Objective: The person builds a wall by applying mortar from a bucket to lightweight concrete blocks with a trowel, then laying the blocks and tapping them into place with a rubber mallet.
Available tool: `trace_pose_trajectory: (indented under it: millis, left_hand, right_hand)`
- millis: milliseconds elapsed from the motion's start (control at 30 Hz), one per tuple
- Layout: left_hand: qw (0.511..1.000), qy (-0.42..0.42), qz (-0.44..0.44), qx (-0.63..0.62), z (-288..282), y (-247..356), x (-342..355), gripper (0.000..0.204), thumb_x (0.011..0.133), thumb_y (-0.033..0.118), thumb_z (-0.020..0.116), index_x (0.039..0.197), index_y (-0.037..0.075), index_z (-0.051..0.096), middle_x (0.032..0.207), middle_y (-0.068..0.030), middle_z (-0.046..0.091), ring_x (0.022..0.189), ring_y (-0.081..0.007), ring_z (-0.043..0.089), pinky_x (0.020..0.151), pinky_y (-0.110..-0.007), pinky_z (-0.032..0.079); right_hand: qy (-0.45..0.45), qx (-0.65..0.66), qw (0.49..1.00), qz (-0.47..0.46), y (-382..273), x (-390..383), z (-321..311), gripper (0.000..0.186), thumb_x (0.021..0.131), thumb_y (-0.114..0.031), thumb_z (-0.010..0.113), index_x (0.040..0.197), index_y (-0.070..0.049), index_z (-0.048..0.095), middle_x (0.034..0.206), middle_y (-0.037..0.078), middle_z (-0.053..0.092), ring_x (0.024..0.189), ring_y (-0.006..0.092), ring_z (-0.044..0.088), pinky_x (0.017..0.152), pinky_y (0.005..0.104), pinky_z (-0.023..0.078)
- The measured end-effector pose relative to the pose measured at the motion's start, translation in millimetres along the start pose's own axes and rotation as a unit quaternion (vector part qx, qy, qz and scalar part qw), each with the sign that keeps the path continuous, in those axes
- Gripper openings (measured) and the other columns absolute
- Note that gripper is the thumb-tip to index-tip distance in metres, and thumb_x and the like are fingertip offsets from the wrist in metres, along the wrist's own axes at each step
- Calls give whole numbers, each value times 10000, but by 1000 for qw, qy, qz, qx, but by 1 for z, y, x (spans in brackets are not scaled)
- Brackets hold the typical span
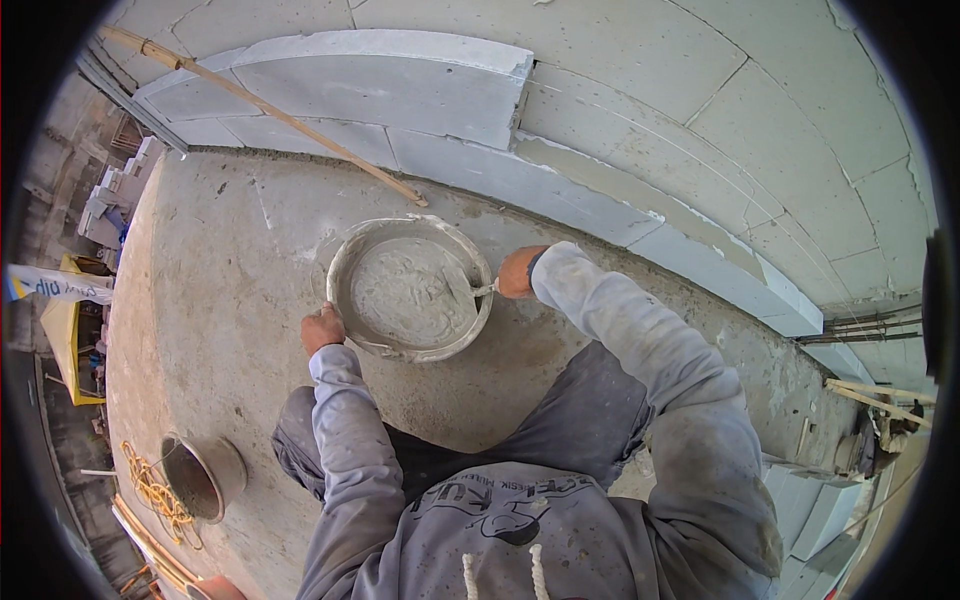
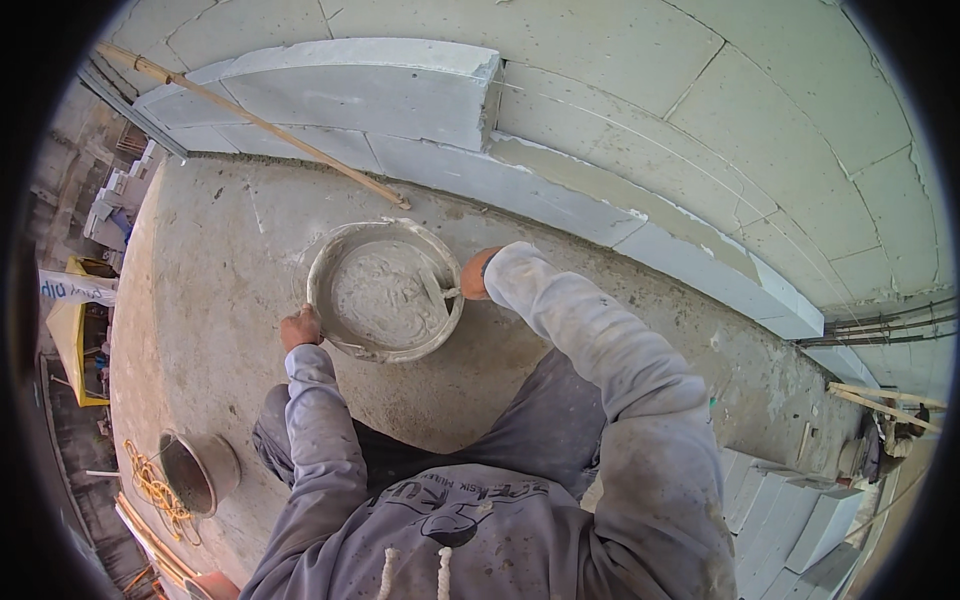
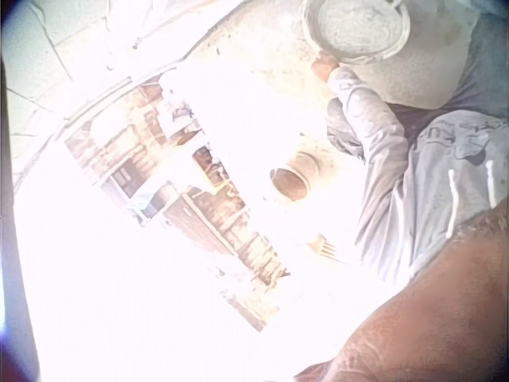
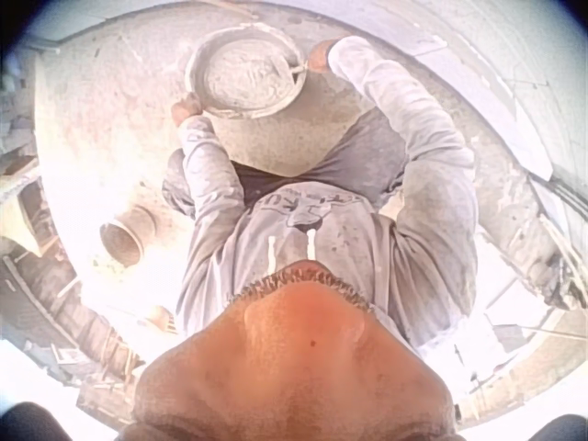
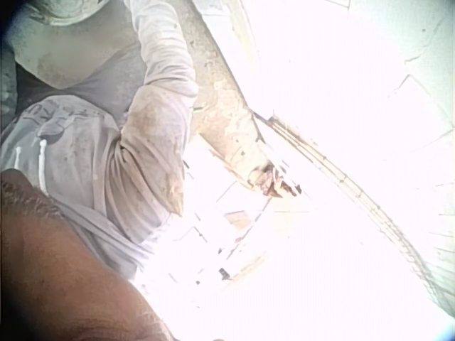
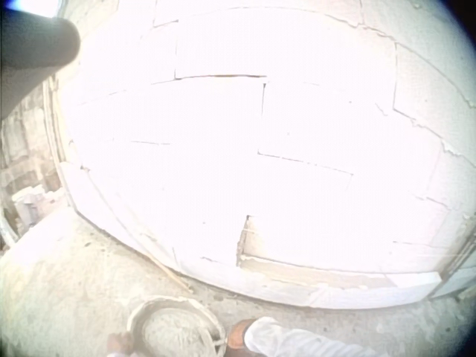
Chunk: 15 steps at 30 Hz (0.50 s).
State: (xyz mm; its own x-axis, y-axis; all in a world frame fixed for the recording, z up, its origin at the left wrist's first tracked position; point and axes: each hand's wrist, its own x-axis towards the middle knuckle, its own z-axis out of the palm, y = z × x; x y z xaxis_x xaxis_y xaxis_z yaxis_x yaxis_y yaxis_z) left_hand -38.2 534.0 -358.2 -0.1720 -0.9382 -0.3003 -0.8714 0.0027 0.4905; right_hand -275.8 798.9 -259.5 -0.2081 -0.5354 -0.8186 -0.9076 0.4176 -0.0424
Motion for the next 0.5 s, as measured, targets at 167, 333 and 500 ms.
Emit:
trace_pose_trajectory:
  millis: [167,333,500]
  left_hand:
    - [999,25,37,24,4,16,-14,449,806,374,568,847,-64,659,882,-299,614,886,-425,600,804,-453,455]
    - [982,-30,3,-188,0,-23,-8,404,889,353,479,969,-13,628,826,-186,636,688,-311,617,573,-391,466]
    - [937,-167,-125,-281,-29,-23,-85,361,917,349,469,1103,43,522,627,-9,446,464,-145,435,370,-283,292]
  right_hand:
    - [-2,80,996,40,10,-8,16,456,865,-361,408,1056,-13,633,1090,184,611,1030,353,567,857,442,438]
    - [248,331,908,73,8,-67,11,447,845,-409,530,1027,-7,597,989,180,630,969,345,583,836,428,447]
    - [380,400,810,199,56,-192,50,417,841,-352,532,1042,12,556,1020,165,604,1001,305,565,867,395,444]
